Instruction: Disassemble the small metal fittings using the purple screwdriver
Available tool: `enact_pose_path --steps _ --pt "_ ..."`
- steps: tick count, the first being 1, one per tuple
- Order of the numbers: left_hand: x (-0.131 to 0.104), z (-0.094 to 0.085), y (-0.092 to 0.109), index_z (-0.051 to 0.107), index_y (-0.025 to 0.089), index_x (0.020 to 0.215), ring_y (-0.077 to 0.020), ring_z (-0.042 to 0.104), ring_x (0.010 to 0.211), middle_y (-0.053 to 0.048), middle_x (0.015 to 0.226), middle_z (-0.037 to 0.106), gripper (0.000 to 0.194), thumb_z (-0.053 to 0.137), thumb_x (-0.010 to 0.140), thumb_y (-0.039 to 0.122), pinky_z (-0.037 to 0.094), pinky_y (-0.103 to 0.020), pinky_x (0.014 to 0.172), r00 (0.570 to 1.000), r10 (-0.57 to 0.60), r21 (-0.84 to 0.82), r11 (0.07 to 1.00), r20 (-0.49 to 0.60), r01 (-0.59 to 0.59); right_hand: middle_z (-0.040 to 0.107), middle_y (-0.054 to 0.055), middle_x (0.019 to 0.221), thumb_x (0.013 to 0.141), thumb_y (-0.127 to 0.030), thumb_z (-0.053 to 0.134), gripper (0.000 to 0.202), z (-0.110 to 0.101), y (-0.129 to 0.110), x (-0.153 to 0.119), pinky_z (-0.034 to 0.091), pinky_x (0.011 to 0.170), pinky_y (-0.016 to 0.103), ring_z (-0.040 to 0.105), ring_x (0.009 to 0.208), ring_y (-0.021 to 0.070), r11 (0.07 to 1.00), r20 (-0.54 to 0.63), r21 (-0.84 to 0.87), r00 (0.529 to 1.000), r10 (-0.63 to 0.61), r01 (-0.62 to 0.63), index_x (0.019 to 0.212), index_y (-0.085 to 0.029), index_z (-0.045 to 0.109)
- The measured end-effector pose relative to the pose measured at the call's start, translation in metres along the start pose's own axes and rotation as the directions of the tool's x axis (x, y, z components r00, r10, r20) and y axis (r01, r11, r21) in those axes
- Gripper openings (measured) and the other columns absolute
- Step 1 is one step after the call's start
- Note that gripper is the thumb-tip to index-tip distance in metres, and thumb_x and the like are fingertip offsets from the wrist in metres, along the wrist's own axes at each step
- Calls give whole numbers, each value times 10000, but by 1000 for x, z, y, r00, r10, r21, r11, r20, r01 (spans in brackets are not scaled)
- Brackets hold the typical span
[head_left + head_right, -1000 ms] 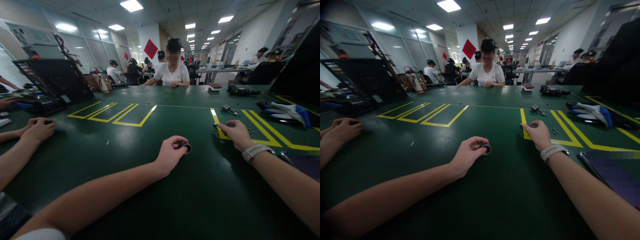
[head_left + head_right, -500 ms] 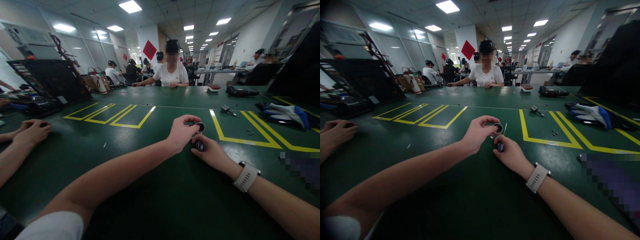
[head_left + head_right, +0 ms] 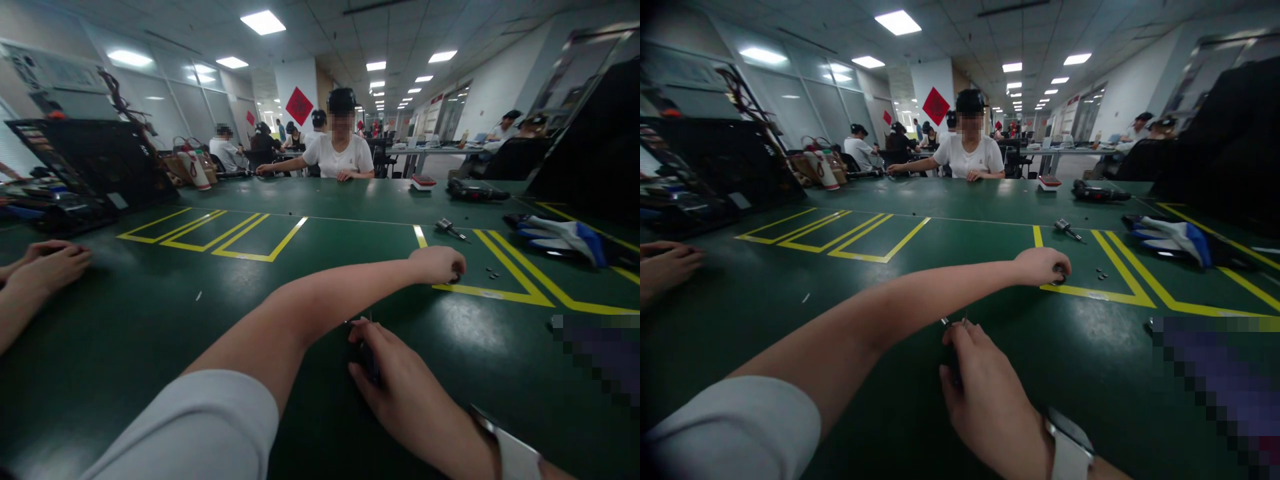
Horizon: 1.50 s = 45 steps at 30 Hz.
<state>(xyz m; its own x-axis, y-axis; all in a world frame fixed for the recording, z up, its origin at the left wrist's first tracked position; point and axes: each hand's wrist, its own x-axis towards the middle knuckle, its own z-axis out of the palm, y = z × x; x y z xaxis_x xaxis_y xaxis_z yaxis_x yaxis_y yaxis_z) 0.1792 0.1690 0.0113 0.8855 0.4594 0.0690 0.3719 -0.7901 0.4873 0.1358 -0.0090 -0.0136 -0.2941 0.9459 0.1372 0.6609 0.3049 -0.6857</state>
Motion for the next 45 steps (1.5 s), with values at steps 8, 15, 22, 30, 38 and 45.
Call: enact_pose_path --steps 8,15,22,30,38,45 --pt "-8 -26 6 570 109 1138 -241 502 1111 -132 1186 574 383 622 779 232 385 -341 943 991 61 54 997 -117 -55 577 80 1031 751 -98 520 286 -4 2 2 461 820 420 557 927 226 999 23 44 999 26 -27 1017 -199 508" --pt "-116 -27 21 587 169 910 -138 543 765 -52 942 595 118 543 835 249 434 -246 710 834 34 -41 997 -551 -67 587 67 964 719 -115 520 251 -1 6 2 432 792 426 560 890 239 991 -5 126 998 55 -54 947 -218 503" --pt "-209 1 29 541 169 850 -127 528 713 -34 868 573 121 477 865 271 431 -241 632 849 -251 -168 967 -465 194 559 28 862 562 -62 433 348 -14 10 5 436 712 341 554 820 202 891 19 432 989 148 -141 867 -230 431" --pt "-222 6 47 577 176 1106 -236 576 971 -113 1221 513 384 573 809 420 484 -361 803 967 -150 -20 989 -207 149 492 1 847 545 -118 418 343 -19 21 1 459 592 285 564 793 186 764 -39 612 958 284 -202 853 -257 360" --pt "-227 5 36 679 182 980 -215 574 1101 -92 1232 592 231 550 797 126 454 -341 946 951 -148 -229 970 -271 86 529 4 842 604 -113 461 281 -22 25 1 470 653 331 563 765 187 775 -26 587 952 305 -233 844 -256 434" --pt "-223 -8 19 691 126 896 -147 670 780 -55 826 714 198 656 709 72 535 -297 766 870 -474 -840 520 -135 153 589 26 878 664 -118 430 194 -33 23 3 455 653 336 594 874 232 935 -55 304 976 209 -183 803 -252 432"
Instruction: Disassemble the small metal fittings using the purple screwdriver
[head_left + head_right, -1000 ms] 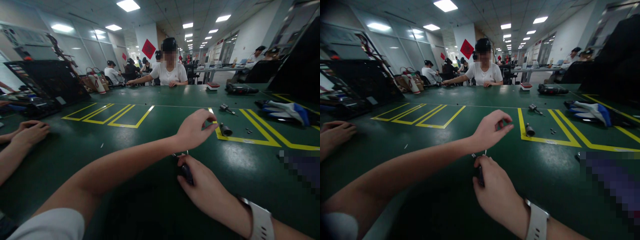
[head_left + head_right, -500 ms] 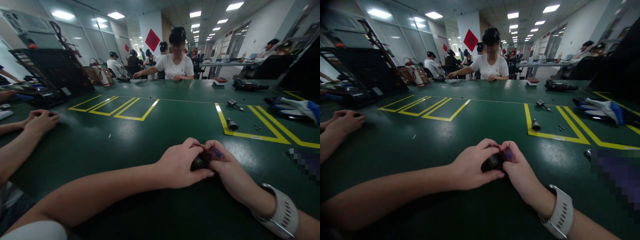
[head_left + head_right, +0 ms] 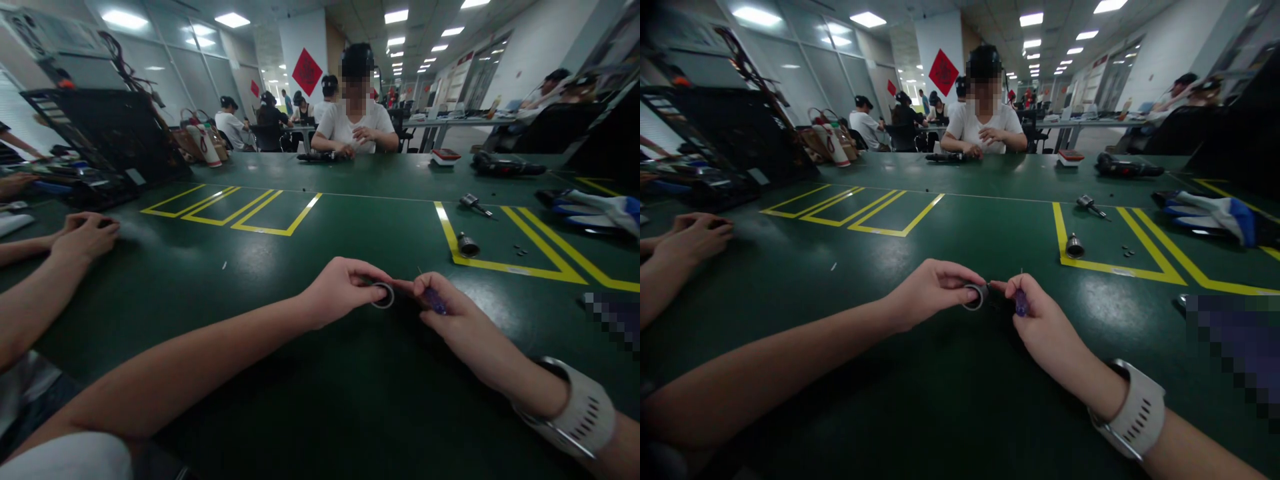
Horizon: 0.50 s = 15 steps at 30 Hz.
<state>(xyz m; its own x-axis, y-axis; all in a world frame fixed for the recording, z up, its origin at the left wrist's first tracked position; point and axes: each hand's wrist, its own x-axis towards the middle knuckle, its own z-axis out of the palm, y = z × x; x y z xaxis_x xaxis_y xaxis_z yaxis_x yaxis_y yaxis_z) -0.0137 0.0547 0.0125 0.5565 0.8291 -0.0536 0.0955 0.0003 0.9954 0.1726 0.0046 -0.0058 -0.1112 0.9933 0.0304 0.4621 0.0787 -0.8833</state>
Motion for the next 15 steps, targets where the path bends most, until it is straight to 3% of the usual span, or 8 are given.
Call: enact_pose_path --steps 4,11,15 --pt "3 -1 0 684 114 861 -102 644 674 -34 770 697 189 659 697 25 533 -266 707 987 -129 -132 985 -101 115 606 50 918 690 -87 404 217 3 5 2 463 739 375 588 959 244 989 68 -118 994 -80 87 828 -254 417" --pt "7 -2 -3 669 112 850 -130 646 785 -46 846 673 177 629 719 0 539 -316 784 953 -168 -360 930 -253 68 642 52 925 688 -16 418 273 11 5 -12 463 828 421 590 1028 254 959 204 -201 966 -159 200 816 -252 468" --pt "6 -1 1 666 104 867 -130 647 781 -59 848 677 206 578 737 -31 530 -320 810 946 -204 -427 901 -254 79 614 59 1189 663 27 430 343 12 -2 -26 434 931 433 519 1181 248 892 358 -275 899 -252 360 839 -253 517"
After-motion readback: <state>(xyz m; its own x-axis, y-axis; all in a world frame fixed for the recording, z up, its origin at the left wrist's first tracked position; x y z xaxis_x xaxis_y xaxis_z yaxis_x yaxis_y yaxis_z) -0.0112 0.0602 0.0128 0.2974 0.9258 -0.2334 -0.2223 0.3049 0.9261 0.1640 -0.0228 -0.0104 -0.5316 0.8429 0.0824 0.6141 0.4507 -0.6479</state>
